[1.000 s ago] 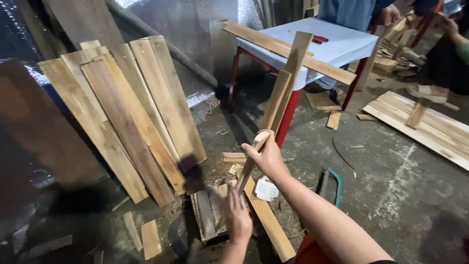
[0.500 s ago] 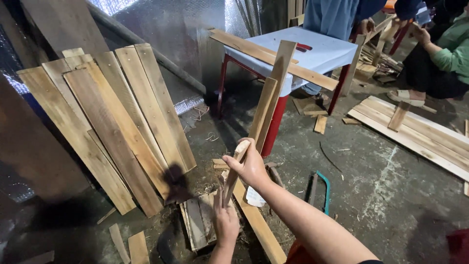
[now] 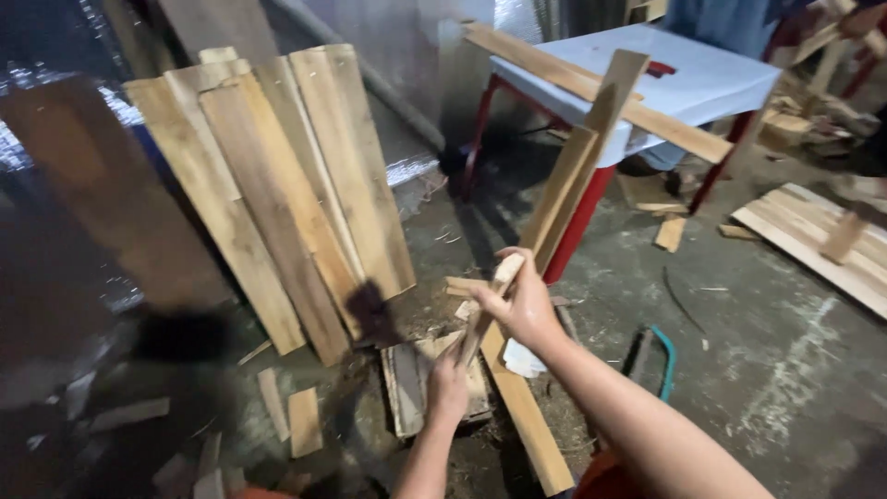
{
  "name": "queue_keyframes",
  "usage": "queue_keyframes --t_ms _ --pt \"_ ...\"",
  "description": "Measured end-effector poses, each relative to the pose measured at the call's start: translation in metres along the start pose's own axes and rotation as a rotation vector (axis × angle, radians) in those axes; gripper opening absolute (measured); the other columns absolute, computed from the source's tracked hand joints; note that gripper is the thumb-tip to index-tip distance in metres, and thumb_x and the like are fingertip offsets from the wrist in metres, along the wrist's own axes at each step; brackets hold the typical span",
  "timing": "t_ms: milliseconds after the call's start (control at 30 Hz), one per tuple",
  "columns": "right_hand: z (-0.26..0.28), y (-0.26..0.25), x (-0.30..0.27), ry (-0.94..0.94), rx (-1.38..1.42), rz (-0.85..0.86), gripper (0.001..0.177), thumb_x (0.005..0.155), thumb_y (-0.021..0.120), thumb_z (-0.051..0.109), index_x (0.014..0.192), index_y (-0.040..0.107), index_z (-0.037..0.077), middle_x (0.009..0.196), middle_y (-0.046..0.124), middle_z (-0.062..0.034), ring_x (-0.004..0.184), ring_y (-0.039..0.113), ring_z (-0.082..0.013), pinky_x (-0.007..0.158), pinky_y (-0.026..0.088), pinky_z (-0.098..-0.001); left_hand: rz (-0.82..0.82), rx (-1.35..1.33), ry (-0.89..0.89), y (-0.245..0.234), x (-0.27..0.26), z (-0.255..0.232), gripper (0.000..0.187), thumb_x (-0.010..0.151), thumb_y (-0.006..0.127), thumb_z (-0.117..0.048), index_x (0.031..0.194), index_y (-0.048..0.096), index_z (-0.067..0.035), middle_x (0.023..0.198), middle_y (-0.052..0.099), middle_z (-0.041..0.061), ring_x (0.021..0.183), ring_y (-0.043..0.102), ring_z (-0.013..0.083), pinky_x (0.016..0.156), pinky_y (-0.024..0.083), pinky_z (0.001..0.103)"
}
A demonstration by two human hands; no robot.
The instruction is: The person is using a knife to scrape the surface of a small wooden block, occasionally using a hammer to tap the knife, and then smoothing it with sandpaper.
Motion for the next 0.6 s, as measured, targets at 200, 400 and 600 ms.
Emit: queue_keyframes --t_ms 200,400,600 --pt "0.004 -0.008 0.002 0.151 0.074 0.016 0.071 0.079 0.083 0.04 0.131 0.044 0.012 0.117 0.064 -0.0369 0.113 0.061 -0.0579 0.095 0.052 -0.0642 0.117 -0.143 -0.091 -0.021 -0.01 -0.05 0.046 0.096 0.054 0.001 0.141 0.053 0.011 0.143 0.056 0.03 0.135 0.053 0.0418 0.113 0.046 0.05" --pt "-0.002 -0.007 0.006 0.115 0.11 0.007 0.066 0.082 0.083 0.033 0.131 0.046 0.009 0.106 0.069 -0.0291 0.103 0.067 -0.051 0.087 0.056 -0.0584 0.282 0.193 -0.338 -0.026 -0.033 0.026 0.043 0.097 0.049 -0.014 0.134 0.061 0.005 0.135 0.062 0.027 0.128 0.061 0.0369 0.103 0.053 0.049" --pt "0.002 -0.003 0.006 0.072 0.207 0.092 0.07 0.079 0.083 0.031 0.132 0.045 0.006 0.094 0.067 -0.0209 0.086 0.066 -0.0329 0.079 0.058 -0.0478 0.284 0.083 -0.285 -0.042 -0.052 -0.001 0.041 0.101 0.046 -0.011 0.133 0.06 0.009 0.132 0.061 0.034 0.124 0.057 0.0504 0.101 0.051 0.057"
Point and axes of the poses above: each hand's wrist, its own x-axis towards the middle knuckle, its own y-axis out of the palm, z = x × y, the point moved 4 cm from there along x, towards the middle knuckle
